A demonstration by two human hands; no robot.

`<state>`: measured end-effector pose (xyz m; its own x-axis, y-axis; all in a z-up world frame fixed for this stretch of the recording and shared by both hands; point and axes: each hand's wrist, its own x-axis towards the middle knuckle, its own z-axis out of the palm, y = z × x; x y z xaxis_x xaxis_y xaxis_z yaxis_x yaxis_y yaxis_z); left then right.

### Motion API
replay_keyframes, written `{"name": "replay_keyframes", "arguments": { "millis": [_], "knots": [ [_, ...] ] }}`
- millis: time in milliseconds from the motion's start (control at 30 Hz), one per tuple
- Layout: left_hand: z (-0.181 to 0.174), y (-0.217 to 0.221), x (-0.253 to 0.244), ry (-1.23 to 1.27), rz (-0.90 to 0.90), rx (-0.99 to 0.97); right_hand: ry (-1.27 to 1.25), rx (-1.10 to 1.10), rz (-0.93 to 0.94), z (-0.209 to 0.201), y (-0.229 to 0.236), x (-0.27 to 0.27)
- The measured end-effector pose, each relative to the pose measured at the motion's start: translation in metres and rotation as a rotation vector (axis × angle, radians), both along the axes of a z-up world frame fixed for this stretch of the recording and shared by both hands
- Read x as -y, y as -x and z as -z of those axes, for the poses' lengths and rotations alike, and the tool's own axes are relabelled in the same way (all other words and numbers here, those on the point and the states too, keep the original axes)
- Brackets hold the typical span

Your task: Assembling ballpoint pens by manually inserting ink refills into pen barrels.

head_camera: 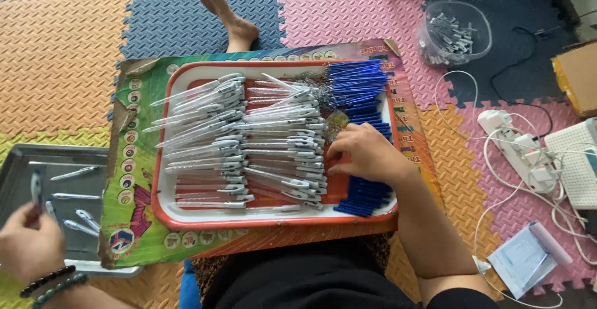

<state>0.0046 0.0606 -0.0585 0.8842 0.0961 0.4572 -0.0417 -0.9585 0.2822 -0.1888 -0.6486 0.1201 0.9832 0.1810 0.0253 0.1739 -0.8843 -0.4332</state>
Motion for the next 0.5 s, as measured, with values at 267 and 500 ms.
{"name": "replay_keyframes", "arguments": {
  "millis": [267,500],
  "knots": [
    [0.030,-0.012,-0.018,-0.044,-0.209,-0.126,0.134,-0.081,0.012,0.001,-0.001,-0.006],
    [0.020,-0.043,-0.004,0.136,-0.321,-0.264,0.045,-0.030,0.034,-0.003,-0.001,-0.005]
  ]
}}
